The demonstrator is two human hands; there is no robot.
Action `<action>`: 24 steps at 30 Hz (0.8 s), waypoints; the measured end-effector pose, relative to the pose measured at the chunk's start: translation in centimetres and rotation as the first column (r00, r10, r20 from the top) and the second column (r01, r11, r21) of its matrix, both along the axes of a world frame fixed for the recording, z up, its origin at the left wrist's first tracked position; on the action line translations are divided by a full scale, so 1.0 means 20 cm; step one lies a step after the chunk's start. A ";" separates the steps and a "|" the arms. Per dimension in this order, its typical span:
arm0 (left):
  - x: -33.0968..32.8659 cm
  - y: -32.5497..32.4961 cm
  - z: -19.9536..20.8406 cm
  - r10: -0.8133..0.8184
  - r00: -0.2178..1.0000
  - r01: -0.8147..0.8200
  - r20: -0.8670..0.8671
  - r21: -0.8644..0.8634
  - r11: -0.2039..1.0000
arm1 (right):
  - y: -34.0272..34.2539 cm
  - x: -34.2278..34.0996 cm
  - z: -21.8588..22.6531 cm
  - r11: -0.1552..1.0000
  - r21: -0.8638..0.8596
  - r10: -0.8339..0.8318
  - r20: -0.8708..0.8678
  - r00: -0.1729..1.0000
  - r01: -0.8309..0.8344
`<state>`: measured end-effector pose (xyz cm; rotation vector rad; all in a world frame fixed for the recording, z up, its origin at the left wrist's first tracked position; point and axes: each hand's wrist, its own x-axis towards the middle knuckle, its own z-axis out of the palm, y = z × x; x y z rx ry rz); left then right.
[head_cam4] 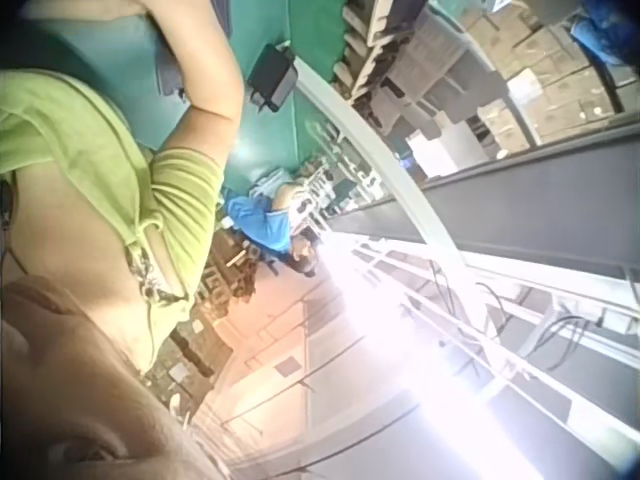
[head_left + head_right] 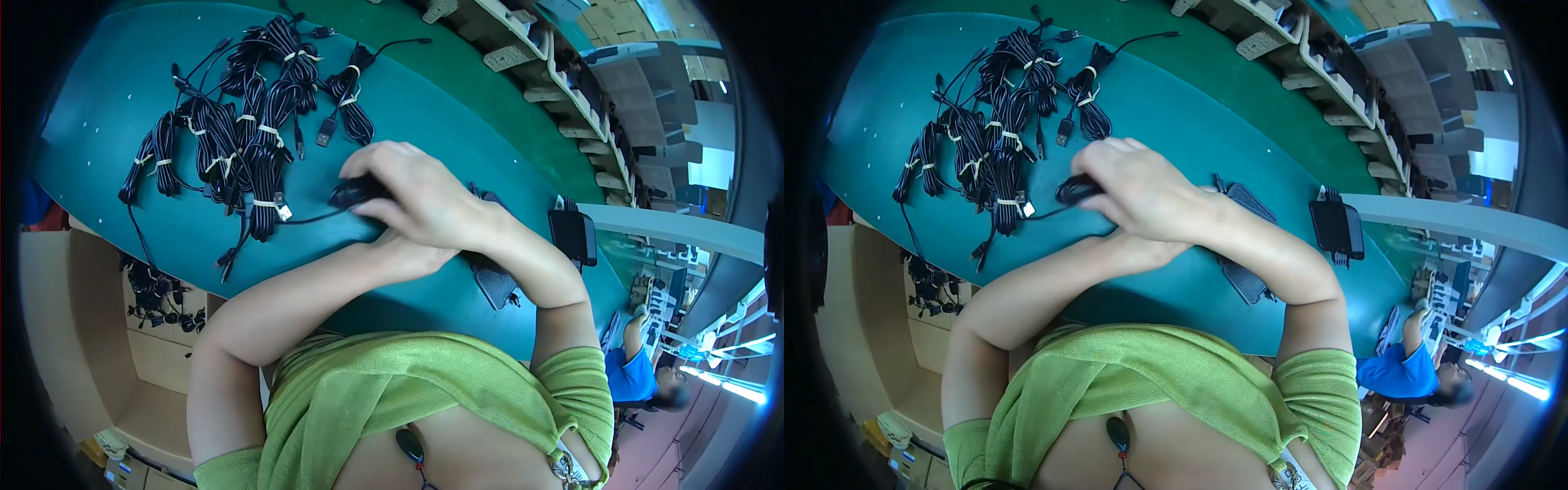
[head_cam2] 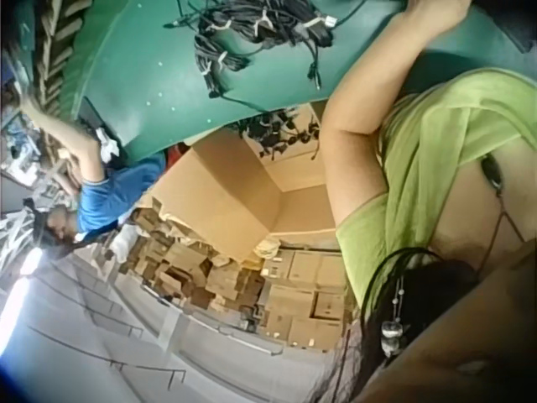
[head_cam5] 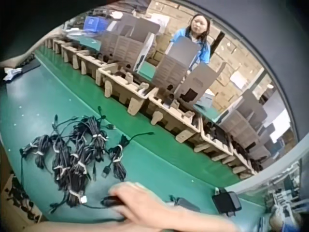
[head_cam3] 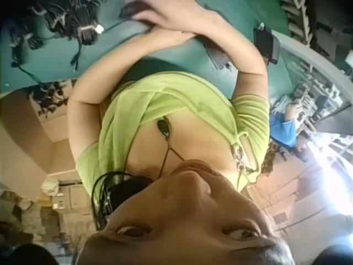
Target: Assembling and organizing electronic power adapters on a factory production line.
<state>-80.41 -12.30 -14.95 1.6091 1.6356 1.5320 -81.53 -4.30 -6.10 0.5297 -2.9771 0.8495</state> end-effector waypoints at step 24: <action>-0.18 -0.02 0.20 -0.207 0.432 0.293 0.878 0.080 0.953 | 0.20 0.27 0.25 0.293 -0.863 -0.460 0.250 0.852 0.412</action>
